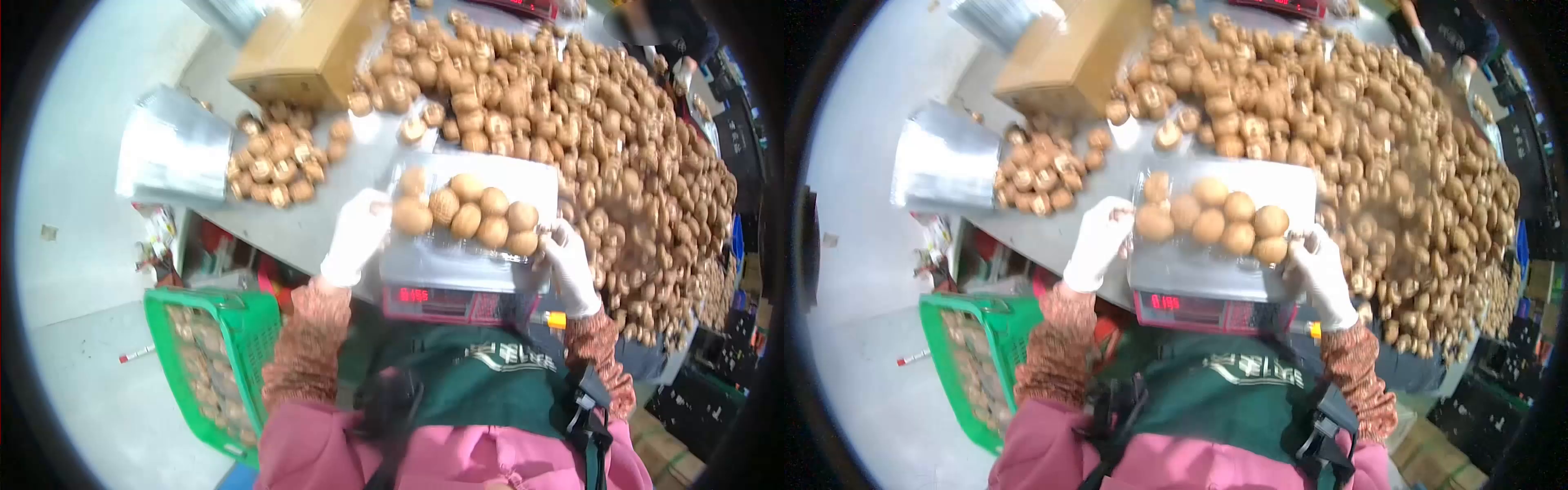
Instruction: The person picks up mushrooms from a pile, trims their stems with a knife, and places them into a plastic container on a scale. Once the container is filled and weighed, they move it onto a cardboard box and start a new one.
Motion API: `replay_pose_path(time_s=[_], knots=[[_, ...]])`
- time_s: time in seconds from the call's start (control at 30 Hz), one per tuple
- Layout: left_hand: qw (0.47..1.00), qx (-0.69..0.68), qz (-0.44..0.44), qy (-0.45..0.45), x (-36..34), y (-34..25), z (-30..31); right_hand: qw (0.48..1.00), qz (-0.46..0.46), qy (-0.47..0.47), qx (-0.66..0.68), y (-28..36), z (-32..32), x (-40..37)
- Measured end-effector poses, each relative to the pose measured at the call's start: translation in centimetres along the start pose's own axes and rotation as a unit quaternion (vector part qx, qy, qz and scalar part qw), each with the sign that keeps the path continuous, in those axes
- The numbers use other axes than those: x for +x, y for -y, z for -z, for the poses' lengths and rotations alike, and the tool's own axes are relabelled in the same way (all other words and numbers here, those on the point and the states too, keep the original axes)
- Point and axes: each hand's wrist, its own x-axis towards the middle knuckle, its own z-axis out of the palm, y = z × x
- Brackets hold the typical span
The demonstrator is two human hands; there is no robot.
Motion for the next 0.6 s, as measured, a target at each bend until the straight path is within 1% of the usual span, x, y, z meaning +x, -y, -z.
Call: replay_pose_path(time_s=[0.03, 0.1, 0.13, 0.17, 0.23, 0.3, 0.37, 0.4, 0.43, 0.47, 0.5, 0.57, 0.6], knots=[[0.999, -0.04, 0.023, 0.001, 0.5, -0.7, 0.9, 0.999, -0.03, 0.022, 0.002, 1.9, -1.0, 0.8], [0.999, 0.001, -0.021, -0.037, 2.4, -2.2, 3.4, 0.999, -0.013, 0.043, 0.0, 2.3, -2.9, 4.1], [0.998, 0.02, -0.035, -0.056, 3.2, -2.7, 4.7, 0.998, -0.023, 0.066, -0.005, 3.9, -4.5, 5.7], [0.995, 0.042, -0.044, -0.077, 4.6, -3.3, 6.4, 0.996, 0.019, 0.074, -0.046, 3.6, -5.5, 8.5], [0.991, 0.021, -0.061, -0.115, 7.4, -5.0, 9.6, 0.99, -0.007, 0.142, -0.004, 7.1, -9.1, 12.0], [0.985, 0.042, -0.086, -0.143, 10.8, -5.8, 13.1, 0.99, 0.015, 0.133, 0.042, 8.7, -13.2, 16.3], [0.979, 0.026, -0.084, -0.186, 14.8, -6.2, 16.5, 0.988, -0.005, 0.152, 0.04, 10.3, -16.3, 21.0], [0.975, 0.025, -0.086, -0.205, 16.2, -6.6, 17.9, 0.979, 0.017, 0.191, 0.064, 10.5, -17.5, 23.7], [0.971, 0.022, -0.09, -0.222, 17.6, -7.0, 19.3, 0.979, 0.052, 0.173, 0.093, 11.5, -19.7, 24.8], [0.97, -0.001, -0.078, -0.231, 18.9, -7.3, 20.8, 0.978, 0.047, 0.185, 0.086, 11.8, -21.0, 27.1], [0.967, 0.013, -0.106, -0.23, 20.1, -6.9, 22.5, 0.976, 0.042, 0.198, 0.079, 11.9, -22.2, 29.1], [0.96, 0.003, -0.091, -0.263, 19.5, -8.8, 23.1, 0.978, 0.036, 0.185, 0.089, 13.8, -24.8, 30.5], [0.939, 0.104, -0.165, -0.282, 19.0, -9.1, 23.9, 0.976, 0.06, 0.188, 0.088, 13.3, -25.7, 33.0]])
